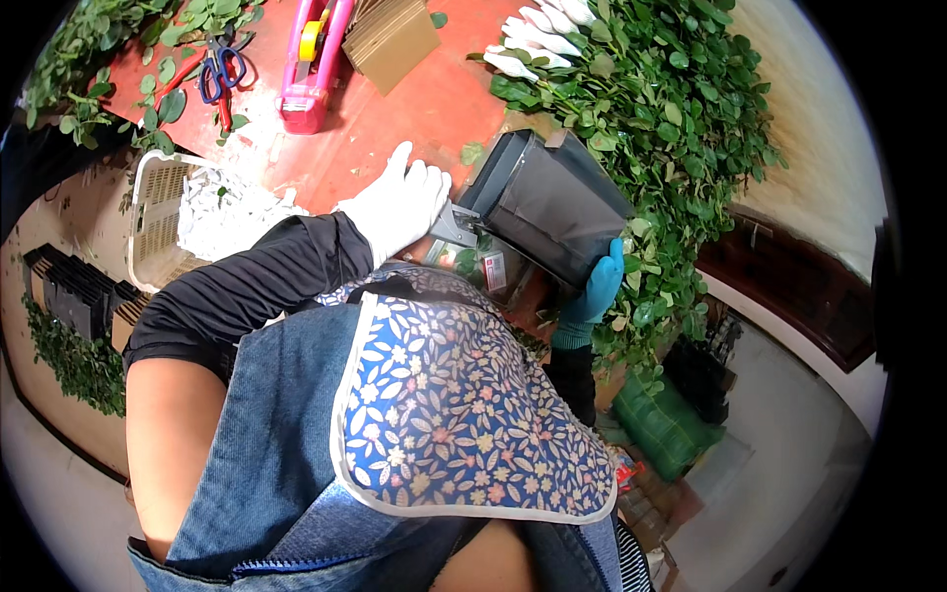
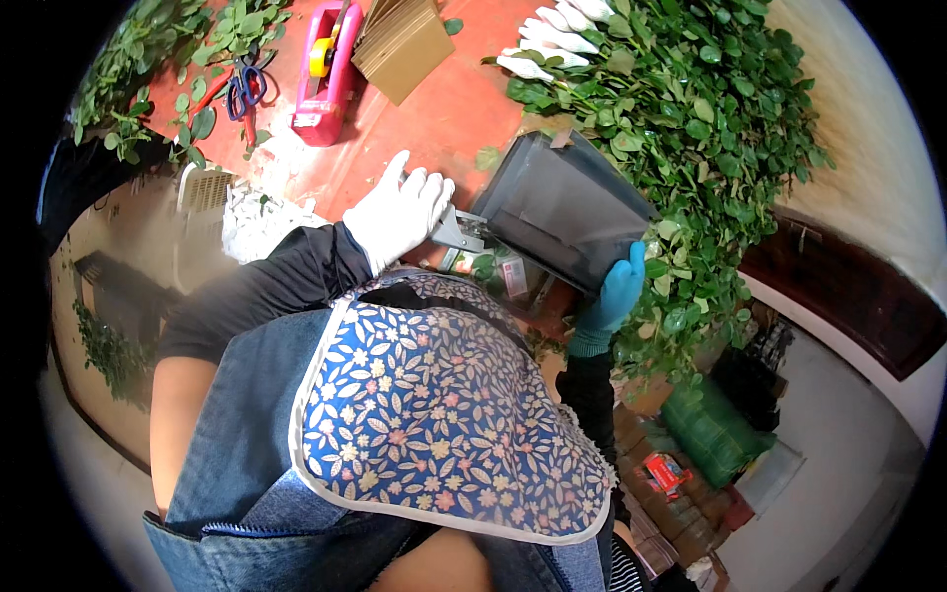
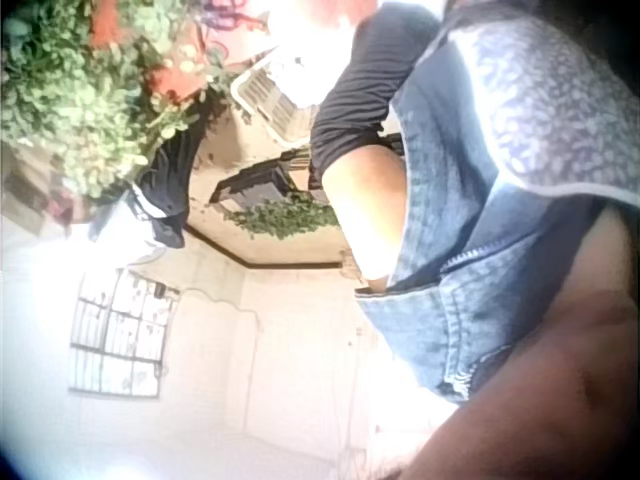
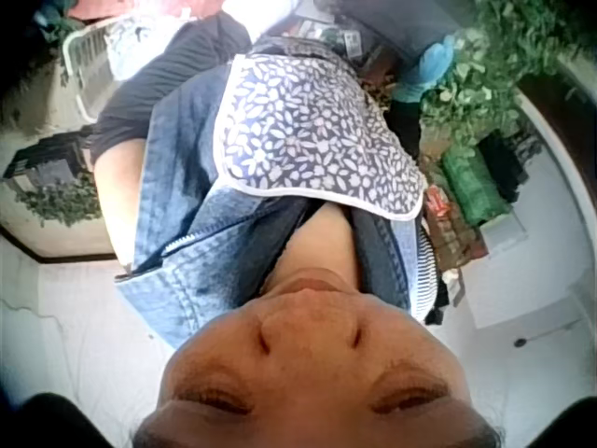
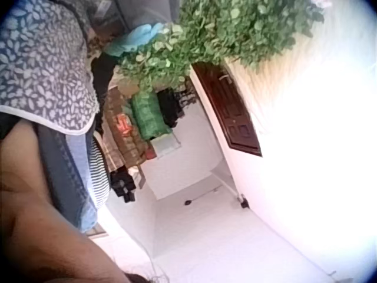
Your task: The person places rosebuds and leaves into a small cardboard jig, wraps them with plastic film, and secures the package with a stapler.
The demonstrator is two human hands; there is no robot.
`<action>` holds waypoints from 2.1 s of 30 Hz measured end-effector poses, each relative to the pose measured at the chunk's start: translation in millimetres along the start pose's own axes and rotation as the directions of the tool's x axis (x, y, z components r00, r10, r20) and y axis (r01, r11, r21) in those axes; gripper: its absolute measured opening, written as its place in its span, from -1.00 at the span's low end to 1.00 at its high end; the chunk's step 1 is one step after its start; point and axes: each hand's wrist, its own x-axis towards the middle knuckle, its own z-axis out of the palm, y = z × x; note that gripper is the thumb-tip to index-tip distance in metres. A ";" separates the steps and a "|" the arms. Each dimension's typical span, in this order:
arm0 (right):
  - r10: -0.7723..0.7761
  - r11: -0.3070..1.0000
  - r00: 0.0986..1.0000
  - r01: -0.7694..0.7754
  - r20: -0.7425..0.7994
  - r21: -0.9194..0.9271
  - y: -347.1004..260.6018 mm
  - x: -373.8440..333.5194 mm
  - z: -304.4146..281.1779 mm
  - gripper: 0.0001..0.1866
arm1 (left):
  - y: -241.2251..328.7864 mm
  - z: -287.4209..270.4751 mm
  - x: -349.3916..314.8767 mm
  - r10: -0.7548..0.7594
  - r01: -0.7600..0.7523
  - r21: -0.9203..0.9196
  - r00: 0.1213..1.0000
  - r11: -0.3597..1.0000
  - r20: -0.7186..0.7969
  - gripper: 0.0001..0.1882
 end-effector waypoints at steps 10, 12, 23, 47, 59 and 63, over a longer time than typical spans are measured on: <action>0.037 0.981 0.999 -0.042 0.030 0.188 0.5 -0.1 2.3 -0.37 | 1.0 0.8 15.8 0.082 -0.068 0.119 0.990 0.991 -0.113 -0.61; 0.037 0.976 0.999 -0.038 0.010 0.213 6.3 -0.8 1.9 -0.39 | -1.5 0.3 19.8 0.101 -0.092 0.078 0.988 0.993 -0.118 -0.69; -0.125 0.983 0.992 0.127 0.023 -0.130 3.3 0.5 -1.9 -0.41 | -48.6 37.0 72.2 0.334 -0.343 -0.067 0.935 0.937 -0.121 -0.85; 0.037 0.999 0.993 -0.042 -0.112 -0.034 -15.5 -8.6 12.7 -0.44 | -135.1 65.2 154.0 0.553 0.792 -0.599 0.449 0.117 0.702 -0.54; 0.225 0.973 0.954 -0.209 -0.200 0.098 -12.7 -12.0 15.2 -0.47 | -141.9 62.9 205.5 0.752 0.830 -0.539 0.263 0.143 0.604 -0.62; 0.232 0.972 0.949 -0.215 -0.215 0.099 -17.4 -14.4 17.9 -0.51 | -138.8 55.3 211.7 0.739 0.843 -0.503 0.216 0.188 0.638 -0.60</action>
